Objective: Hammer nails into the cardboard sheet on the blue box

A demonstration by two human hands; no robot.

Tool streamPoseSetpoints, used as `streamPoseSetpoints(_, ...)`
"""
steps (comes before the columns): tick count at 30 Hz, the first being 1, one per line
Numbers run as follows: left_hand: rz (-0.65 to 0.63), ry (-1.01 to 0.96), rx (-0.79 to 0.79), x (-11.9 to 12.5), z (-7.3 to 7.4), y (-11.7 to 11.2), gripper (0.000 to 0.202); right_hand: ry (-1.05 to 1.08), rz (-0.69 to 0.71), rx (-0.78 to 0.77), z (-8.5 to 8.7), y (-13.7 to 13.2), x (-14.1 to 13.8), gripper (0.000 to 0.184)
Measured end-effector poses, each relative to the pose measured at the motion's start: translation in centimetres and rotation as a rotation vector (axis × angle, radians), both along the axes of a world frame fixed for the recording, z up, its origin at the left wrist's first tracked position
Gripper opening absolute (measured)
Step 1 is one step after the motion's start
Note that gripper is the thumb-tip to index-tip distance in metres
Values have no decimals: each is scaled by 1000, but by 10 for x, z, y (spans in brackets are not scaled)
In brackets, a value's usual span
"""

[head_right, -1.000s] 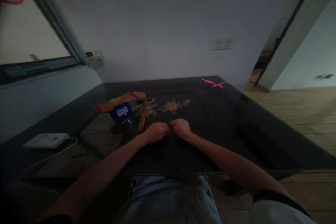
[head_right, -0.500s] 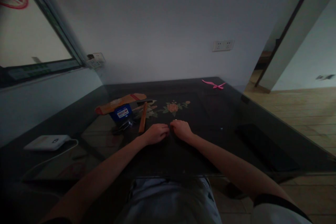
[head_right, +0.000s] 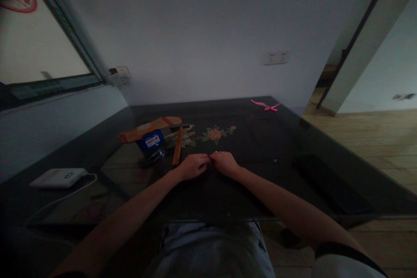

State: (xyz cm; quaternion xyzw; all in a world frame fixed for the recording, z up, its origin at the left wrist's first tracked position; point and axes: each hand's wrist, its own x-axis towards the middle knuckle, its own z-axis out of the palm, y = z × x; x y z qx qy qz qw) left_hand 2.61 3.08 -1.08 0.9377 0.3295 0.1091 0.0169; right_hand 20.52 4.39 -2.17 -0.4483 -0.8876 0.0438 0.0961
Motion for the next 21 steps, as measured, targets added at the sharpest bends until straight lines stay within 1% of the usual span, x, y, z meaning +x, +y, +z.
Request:
streamPoseSetpoints(6,-3,-3,-13,-2,-3,2,19,-18,5,0,3,-1,0,24)
streamPoseSetpoints(14,-30,-33,-38,-2,-3,3,19,-24,9,10,2,-1,0,23)
streamPoseSetpoints(21,-22,-25,-42,-1,-2,3,18,-19,12,21,2,-1,1,21)
